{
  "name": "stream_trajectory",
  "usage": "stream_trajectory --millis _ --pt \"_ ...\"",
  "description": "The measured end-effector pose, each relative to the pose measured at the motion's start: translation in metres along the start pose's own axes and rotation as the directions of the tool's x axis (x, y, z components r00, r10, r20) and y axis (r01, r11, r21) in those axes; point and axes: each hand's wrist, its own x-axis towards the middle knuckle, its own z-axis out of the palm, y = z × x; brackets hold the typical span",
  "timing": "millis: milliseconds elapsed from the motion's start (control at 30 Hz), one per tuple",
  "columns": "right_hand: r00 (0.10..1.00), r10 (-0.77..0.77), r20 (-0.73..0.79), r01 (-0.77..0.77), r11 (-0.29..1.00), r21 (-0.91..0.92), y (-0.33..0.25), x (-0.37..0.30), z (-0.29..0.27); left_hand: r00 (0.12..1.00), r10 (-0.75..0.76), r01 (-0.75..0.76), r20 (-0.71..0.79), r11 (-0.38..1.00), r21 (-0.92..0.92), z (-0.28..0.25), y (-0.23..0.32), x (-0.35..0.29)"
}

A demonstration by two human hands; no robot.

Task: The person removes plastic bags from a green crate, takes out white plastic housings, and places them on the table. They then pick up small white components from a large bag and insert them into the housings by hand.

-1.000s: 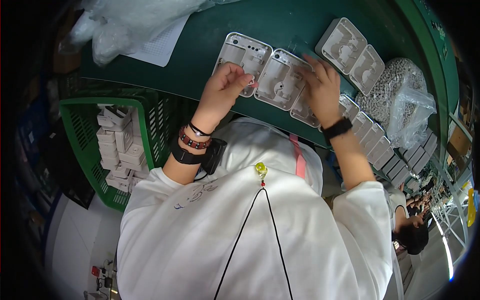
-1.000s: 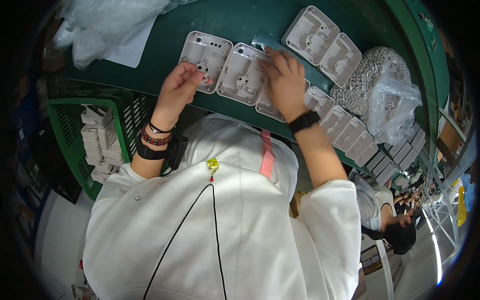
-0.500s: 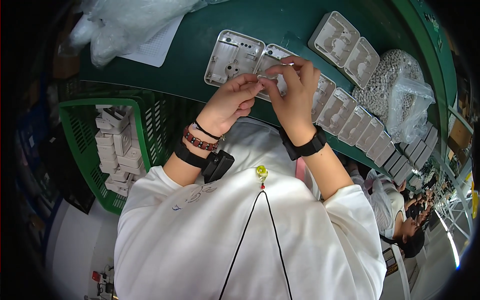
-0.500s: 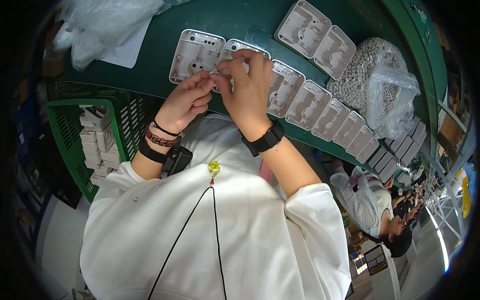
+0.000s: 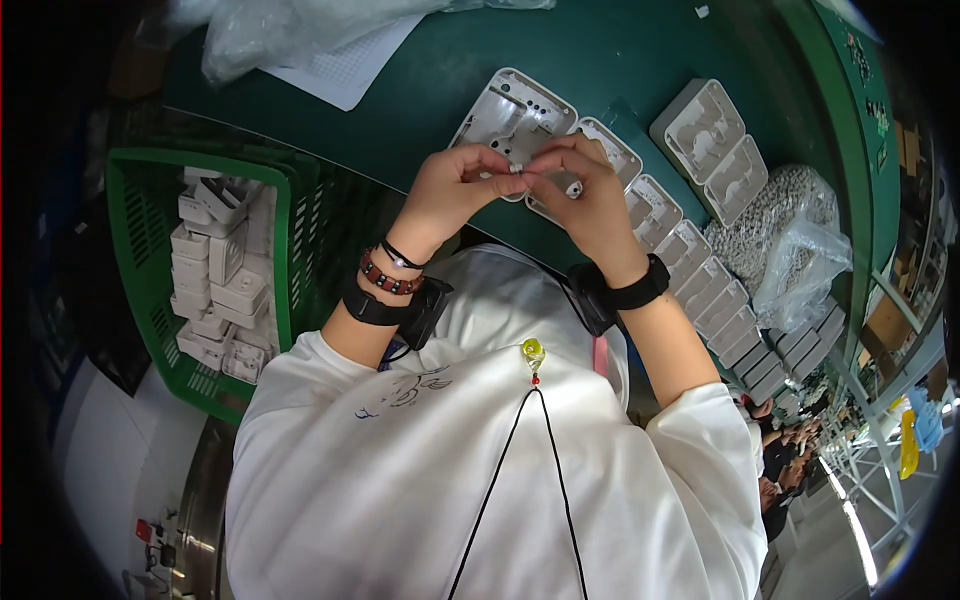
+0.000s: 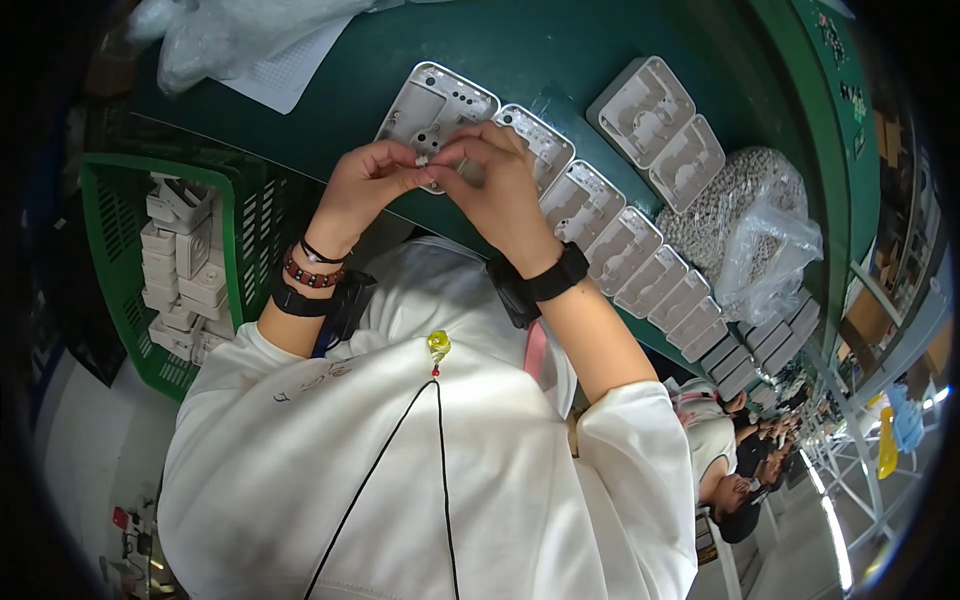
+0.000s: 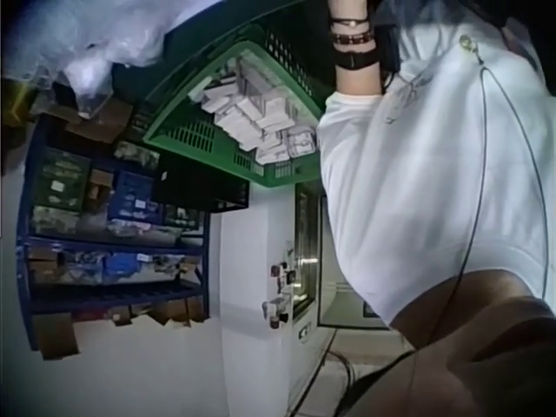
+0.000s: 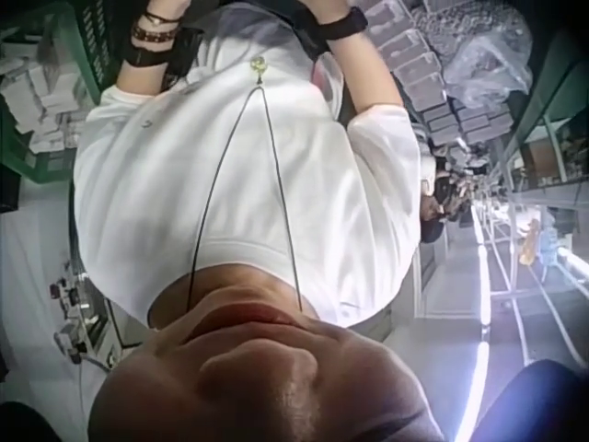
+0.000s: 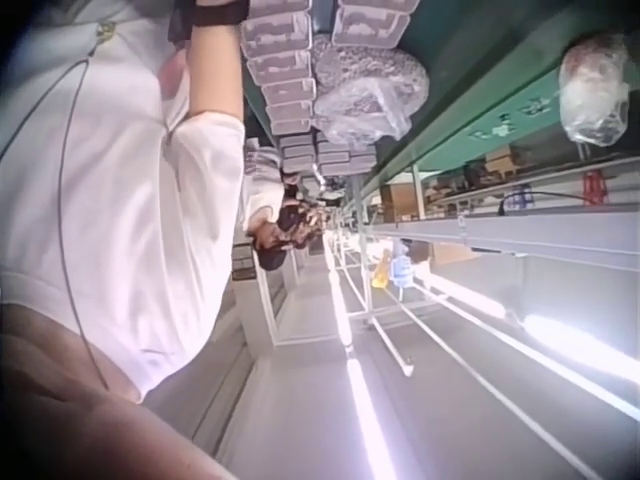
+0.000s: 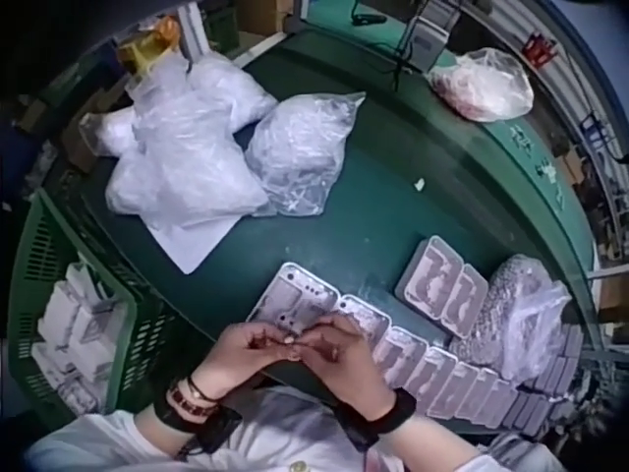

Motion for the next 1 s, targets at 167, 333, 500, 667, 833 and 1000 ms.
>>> stream_trajectory --millis 167,333,500,667,833,1000 --pt "0.956 -0.279 -0.086 0.189 0.816 -0.546 0.008 0.045 -0.003 0.928 0.052 -0.102 -0.369 0.988 -0.118 -0.012 0.01 -0.002" --pt "0.892 -0.433 0.131 0.34 0.452 -0.825 0.031 0.072 -0.001 0.825 0.037 -0.188 -0.565 0.959 -0.212 -0.031 0.009 -0.007" --pt "0.886 -0.399 0.236 0.368 0.297 -0.881 0.031 0.079 0.005 0.81 -0.093 -0.161 -0.579 0.914 -0.372 -0.04 0.009 -0.014" --pt "0.897 -0.371 0.24 0.37 0.336 -0.866 0.032 0.077 0.001 0.809 -0.103 -0.178 -0.579 0.896 -0.408 -0.038 0.014 -0.014" --pt "0.899 -0.347 0.266 0.386 0.344 -0.856 0.031 0.076 0.004 0.823 -0.068 -0.201 -0.564 0.893 -0.402 -0.028 0.024 -0.015" --pt "0.902 -0.321 0.288 0.389 0.315 -0.866 0.034 0.075 0.001 0.838 -0.014 -0.272 -0.546 0.856 -0.439 -0.018 0.037 -0.014"
